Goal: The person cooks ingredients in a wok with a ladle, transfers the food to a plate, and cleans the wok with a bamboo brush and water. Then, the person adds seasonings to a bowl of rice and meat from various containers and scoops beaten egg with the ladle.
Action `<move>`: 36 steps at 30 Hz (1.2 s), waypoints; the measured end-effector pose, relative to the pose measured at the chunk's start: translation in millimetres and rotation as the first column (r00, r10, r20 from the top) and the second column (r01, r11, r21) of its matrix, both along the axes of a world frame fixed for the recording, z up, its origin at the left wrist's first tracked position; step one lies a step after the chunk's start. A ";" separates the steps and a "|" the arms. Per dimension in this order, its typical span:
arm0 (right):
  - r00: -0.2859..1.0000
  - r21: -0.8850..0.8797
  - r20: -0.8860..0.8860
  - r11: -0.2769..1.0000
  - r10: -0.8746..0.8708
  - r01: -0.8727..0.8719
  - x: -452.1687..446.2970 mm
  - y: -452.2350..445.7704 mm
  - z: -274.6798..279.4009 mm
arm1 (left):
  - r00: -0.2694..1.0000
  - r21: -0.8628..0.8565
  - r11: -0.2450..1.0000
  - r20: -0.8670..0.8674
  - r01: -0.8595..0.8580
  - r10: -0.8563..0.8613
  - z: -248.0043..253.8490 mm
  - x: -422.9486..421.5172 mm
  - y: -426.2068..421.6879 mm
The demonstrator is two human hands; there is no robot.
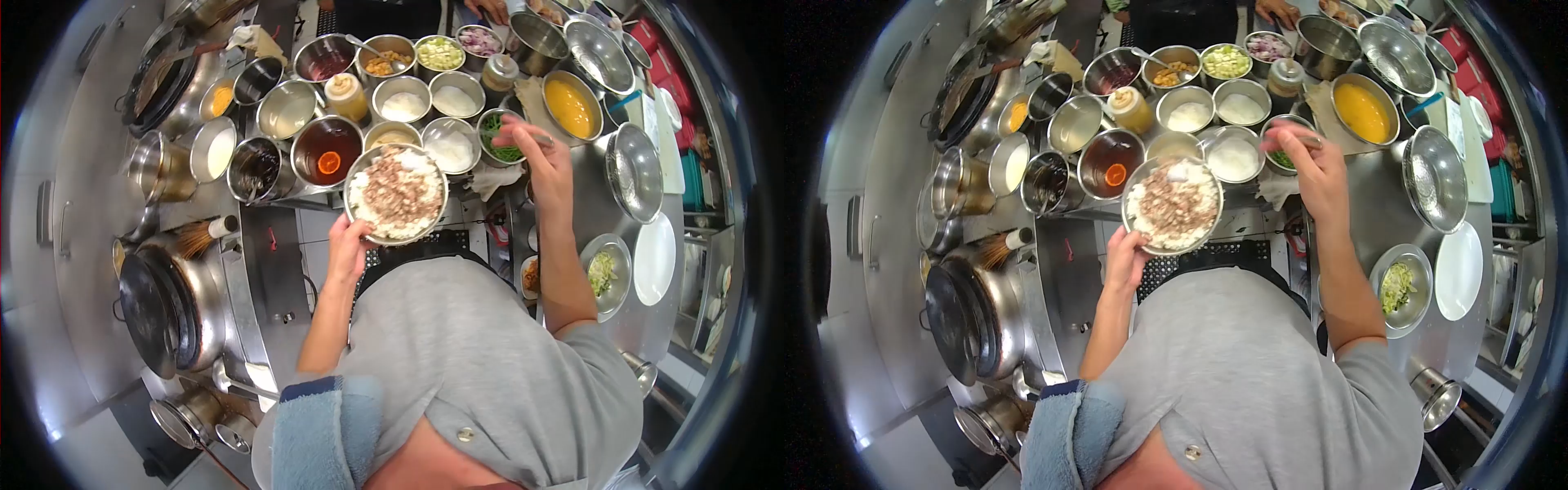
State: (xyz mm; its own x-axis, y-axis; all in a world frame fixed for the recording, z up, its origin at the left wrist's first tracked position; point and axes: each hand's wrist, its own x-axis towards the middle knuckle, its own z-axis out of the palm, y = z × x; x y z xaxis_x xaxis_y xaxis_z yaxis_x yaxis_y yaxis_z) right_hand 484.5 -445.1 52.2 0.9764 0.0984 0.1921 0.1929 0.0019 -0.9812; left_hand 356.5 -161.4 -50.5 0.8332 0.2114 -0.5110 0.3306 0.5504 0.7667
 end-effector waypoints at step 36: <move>0.976 0.069 -0.208 0.995 -0.061 0.077 -14.7 75.6 -57.8 | 0.998 0.030 0.999 -0.041 -0.044 0.045 -14.7 -52.1 96.1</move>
State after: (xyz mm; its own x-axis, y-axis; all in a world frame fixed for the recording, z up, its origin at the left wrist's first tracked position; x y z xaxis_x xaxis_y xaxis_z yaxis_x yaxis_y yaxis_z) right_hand 469.8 -369.5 -5.5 0.9997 0.0223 -0.0083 -0.0099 0.0723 -0.9973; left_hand 304.4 -65.4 -65.2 0.8008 0.2630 -0.5381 0.3383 0.5428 0.7687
